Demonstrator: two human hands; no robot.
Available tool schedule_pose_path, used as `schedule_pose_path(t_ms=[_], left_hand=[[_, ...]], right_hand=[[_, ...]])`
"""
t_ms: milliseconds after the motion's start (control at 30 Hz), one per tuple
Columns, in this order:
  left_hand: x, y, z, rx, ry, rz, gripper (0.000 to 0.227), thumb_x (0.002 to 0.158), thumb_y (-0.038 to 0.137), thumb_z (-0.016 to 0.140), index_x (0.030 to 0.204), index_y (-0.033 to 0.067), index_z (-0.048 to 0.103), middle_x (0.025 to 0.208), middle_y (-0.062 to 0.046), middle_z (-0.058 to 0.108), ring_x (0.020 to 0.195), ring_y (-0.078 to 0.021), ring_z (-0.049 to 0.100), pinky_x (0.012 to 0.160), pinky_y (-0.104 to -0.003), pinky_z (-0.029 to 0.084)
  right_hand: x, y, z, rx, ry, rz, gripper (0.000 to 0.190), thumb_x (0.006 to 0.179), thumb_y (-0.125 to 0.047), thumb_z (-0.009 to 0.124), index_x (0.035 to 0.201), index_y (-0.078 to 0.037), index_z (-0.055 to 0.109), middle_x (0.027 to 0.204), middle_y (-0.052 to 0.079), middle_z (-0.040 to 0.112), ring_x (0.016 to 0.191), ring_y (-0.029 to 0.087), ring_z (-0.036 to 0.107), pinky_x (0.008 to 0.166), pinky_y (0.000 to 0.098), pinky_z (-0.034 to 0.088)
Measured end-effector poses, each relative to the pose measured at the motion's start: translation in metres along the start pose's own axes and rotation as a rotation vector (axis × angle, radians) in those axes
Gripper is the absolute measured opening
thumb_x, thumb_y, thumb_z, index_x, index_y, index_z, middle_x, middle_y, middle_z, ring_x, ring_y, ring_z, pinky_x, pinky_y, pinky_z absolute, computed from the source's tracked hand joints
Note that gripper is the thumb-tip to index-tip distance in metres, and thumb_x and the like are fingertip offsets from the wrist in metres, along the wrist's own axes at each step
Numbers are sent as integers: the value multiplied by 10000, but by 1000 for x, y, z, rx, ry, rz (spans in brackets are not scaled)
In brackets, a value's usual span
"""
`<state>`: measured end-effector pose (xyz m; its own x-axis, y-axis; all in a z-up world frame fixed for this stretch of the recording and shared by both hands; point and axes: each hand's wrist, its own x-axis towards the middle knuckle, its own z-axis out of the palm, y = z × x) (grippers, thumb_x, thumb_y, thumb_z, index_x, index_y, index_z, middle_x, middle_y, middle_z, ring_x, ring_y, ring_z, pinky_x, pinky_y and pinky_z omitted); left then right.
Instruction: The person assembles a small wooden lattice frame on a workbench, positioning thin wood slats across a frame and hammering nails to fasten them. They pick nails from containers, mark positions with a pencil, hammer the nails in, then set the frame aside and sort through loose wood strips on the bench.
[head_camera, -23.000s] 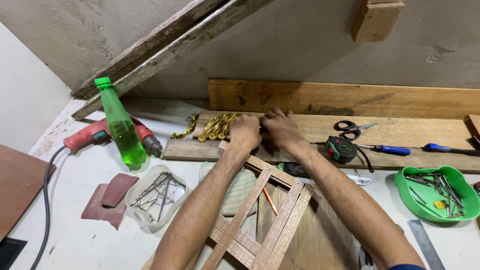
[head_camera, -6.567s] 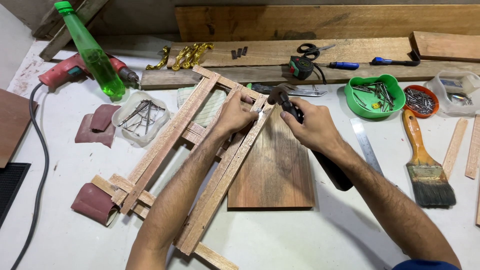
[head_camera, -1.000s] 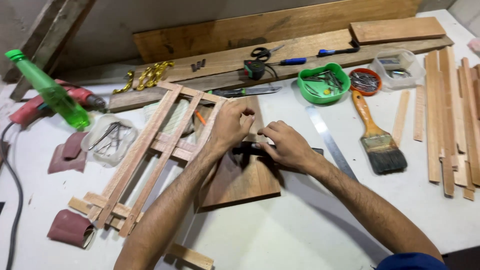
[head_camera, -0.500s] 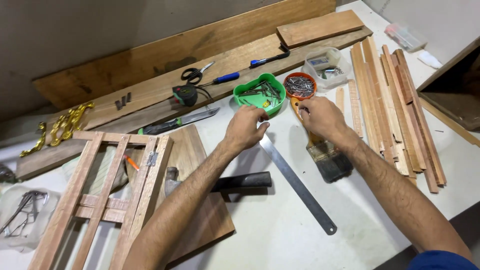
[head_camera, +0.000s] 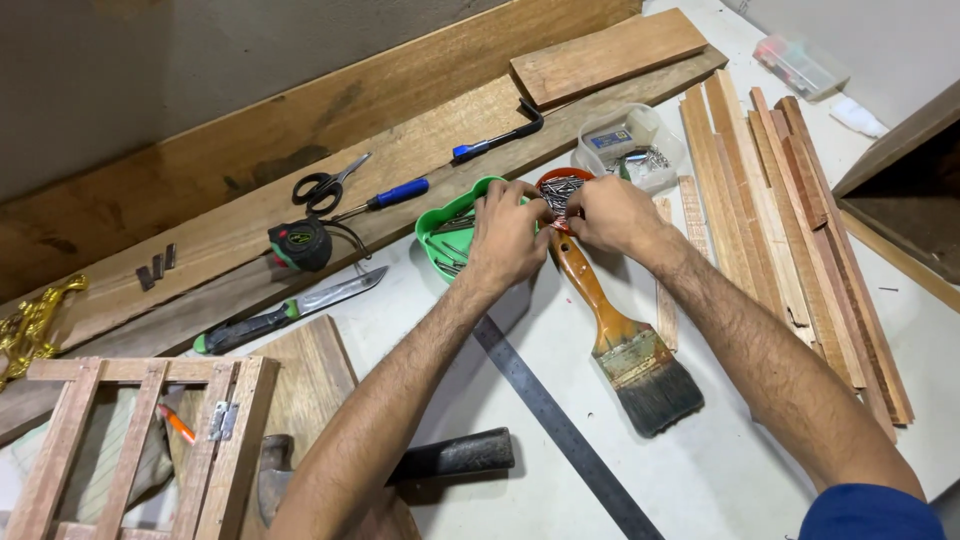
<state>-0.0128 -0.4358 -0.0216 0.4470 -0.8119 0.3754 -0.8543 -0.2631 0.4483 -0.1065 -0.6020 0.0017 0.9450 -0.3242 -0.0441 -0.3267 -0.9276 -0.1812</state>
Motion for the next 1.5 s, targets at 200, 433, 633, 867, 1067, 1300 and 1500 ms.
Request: schedule_pose_path(t_ms=[200,433,633,867,1067,1300,1500], left_hand=[[12,-7,15,16,-31,-14,221,814,190,772,1012,91,768,1267,-101,604,1263,-331,455,1019,-536,393],[12,-6,19,18,-59,-15,216,831,185,761,1024,88,768,1271,-107,606,1267,-321,456,1027,-553,381],[10,5,6,12,-39,-27,252,827,232,791,1026,82,755,1233,-92,632,1245,-312,476,999,-549,390],[-11,20,-18,-145,144,51,258,817,195,800,1048,102,732,1071,-77,706,1108,-296,573,936,-473,438],[-64,30,-60,-218,267,181,254,817,210,836,1026,114,728,1022,-40,742,1034,-273,614,944,-426,463],[-139,36,-121,-209,288,212,158,860,217,837,953,124,751,917,-17,748,935,-245,637,868,-403,486],[-209,28,-164,-172,383,154,81,917,159,787,959,103,745,900,-25,730,937,-232,630,864,-382,506]], right_hand=[[19,15,16,-66,-16,-65,193,831,-248,782,1003,-173,822,860,164,760,839,349,735,793,482,603],[17,16,16,-178,18,-240,152,879,-222,754,917,-83,801,821,153,750,812,333,739,773,475,602],[3,26,3,288,186,-160,158,913,-160,732,1032,-74,790,899,149,773,756,288,761,764,416,607],[-21,15,-2,1212,40,54,174,959,-106,701,1065,31,723,907,116,782,741,121,713,654,253,588],[-60,-33,-10,1406,-27,89,161,964,-118,694,1049,18,711,908,112,774,723,124,703,624,247,557],[-103,-111,-9,1471,-185,97,171,972,-204,679,1047,-58,727,948,33,753,878,119,711,691,293,548],[-127,-177,8,1531,-401,25,193,989,-243,655,1032,-65,719,926,34,728,867,128,702,710,330,561]])
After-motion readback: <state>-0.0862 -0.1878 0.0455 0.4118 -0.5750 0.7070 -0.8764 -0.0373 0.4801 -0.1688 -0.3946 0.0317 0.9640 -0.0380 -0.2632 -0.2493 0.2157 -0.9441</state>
